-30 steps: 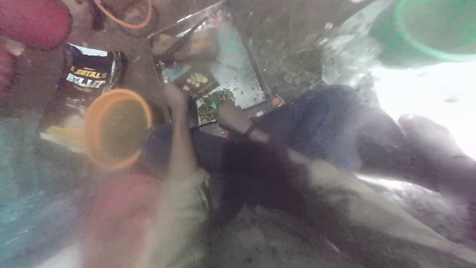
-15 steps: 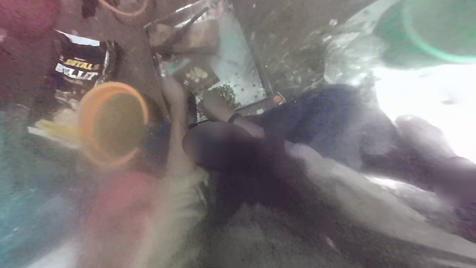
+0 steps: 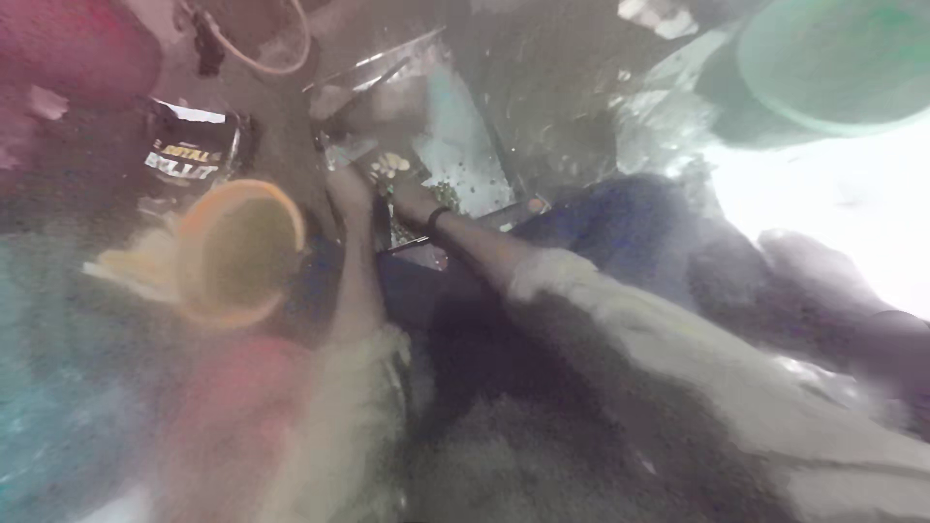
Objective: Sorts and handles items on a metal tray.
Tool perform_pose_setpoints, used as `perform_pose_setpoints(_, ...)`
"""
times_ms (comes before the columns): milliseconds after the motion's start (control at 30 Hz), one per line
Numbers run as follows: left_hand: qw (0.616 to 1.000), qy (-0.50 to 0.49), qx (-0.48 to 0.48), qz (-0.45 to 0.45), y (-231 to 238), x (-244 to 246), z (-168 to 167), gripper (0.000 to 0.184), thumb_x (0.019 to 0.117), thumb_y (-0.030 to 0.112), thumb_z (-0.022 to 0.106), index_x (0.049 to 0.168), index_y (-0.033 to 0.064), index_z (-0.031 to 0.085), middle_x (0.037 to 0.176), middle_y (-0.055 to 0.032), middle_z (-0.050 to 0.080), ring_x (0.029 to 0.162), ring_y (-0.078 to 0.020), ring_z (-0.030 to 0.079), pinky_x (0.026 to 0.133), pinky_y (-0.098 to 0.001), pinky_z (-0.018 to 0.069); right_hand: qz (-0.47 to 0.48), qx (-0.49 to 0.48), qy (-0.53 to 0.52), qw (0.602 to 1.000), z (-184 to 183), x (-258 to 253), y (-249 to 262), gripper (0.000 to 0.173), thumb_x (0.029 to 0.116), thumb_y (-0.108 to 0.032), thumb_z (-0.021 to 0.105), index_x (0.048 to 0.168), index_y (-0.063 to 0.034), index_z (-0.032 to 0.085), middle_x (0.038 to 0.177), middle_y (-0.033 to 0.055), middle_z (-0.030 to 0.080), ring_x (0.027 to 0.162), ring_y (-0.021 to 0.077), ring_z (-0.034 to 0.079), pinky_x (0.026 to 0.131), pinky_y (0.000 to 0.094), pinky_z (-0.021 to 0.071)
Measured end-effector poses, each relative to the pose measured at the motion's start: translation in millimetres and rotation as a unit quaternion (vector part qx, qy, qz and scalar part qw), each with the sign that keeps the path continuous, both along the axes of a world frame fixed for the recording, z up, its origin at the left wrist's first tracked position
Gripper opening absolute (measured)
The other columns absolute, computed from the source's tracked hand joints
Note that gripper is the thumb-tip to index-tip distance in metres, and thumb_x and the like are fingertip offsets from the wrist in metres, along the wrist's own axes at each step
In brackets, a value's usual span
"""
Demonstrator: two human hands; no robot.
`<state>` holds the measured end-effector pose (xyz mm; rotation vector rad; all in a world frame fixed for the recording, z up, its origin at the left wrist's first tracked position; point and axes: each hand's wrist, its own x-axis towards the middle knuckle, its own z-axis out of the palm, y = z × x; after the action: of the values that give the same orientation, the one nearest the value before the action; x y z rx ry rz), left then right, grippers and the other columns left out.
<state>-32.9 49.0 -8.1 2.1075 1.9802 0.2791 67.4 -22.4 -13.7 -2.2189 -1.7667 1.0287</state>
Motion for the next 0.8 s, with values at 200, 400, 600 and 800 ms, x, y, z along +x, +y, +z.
perform_pose_setpoints(200, 0.999, -0.017, -0.031, -0.003, -1.7, -0.2, 3.0, 0.034, 0.0901, 0.024, 0.075, 0.115, 0.0020, 0.072, 0.118, -0.0223, 0.072, 0.112, -0.0392, 0.069, 0.098, -0.0590, 0.0553, -0.043, 0.054, -0.035, 0.997, -14.1, -3.9, 2.0, 0.039, 0.1058, -0.018, 0.050, 0.140, 0.0000, 0.054, 0.127, 0.0270, 0.066, 0.113, 0.0457, 0.067, 0.090, 0.0631, 0.0566)
perform_pose_setpoints(400, 1.000, -0.026, -0.012, -0.012, 1.1, -1.3, -6.4, 0.046, 0.0891, 0.028, 0.077, 0.125, 0.0010, 0.068, 0.125, -0.0250, 0.068, 0.119, -0.0406, 0.066, 0.104, -0.0588, 0.0521, -0.005, -0.004, -0.010, 1.000, -6.8, 8.8, 3.9, 0.039, 0.1051, -0.031, 0.056, 0.122, 0.0028, 0.066, 0.124, 0.0262, 0.066, 0.115, 0.0426, 0.066, 0.092, 0.0637, 0.0553)
perform_pose_setpoints(600, 1.000, -0.010, -0.017, -0.013, -2.0, -0.3, -1.8, 0.034, 0.0936, 0.023, 0.072, 0.119, 0.0012, 0.071, 0.124, -0.0249, 0.069, 0.120, -0.0417, 0.065, 0.104, -0.0587, 0.0512, -0.005, -0.005, 0.013, 1.000, 7.6, 14.3, -22.1, 0.044, 0.1090, -0.036, 0.048, 0.124, 0.0025, 0.064, 0.119, 0.0253, 0.068, 0.115, 0.0412, 0.067, 0.095, 0.0603, 0.0537)
perform_pose_setpoints(800, 1.000, 0.000, 0.002, -0.014, -2.1, 1.6, -1.1, 0.027, 0.0921, 0.019, 0.071, 0.115, 0.0043, 0.073, 0.118, -0.0221, 0.072, 0.115, -0.0389, 0.068, 0.101, -0.0573, 0.0539, -0.012, -0.001, -0.009, 1.000, 13.6, 10.5, -46.6, 0.044, 0.1073, -0.035, 0.050, 0.130, 0.0016, 0.061, 0.120, 0.0250, 0.067, 0.114, 0.0420, 0.067, 0.091, 0.0609, 0.0555)
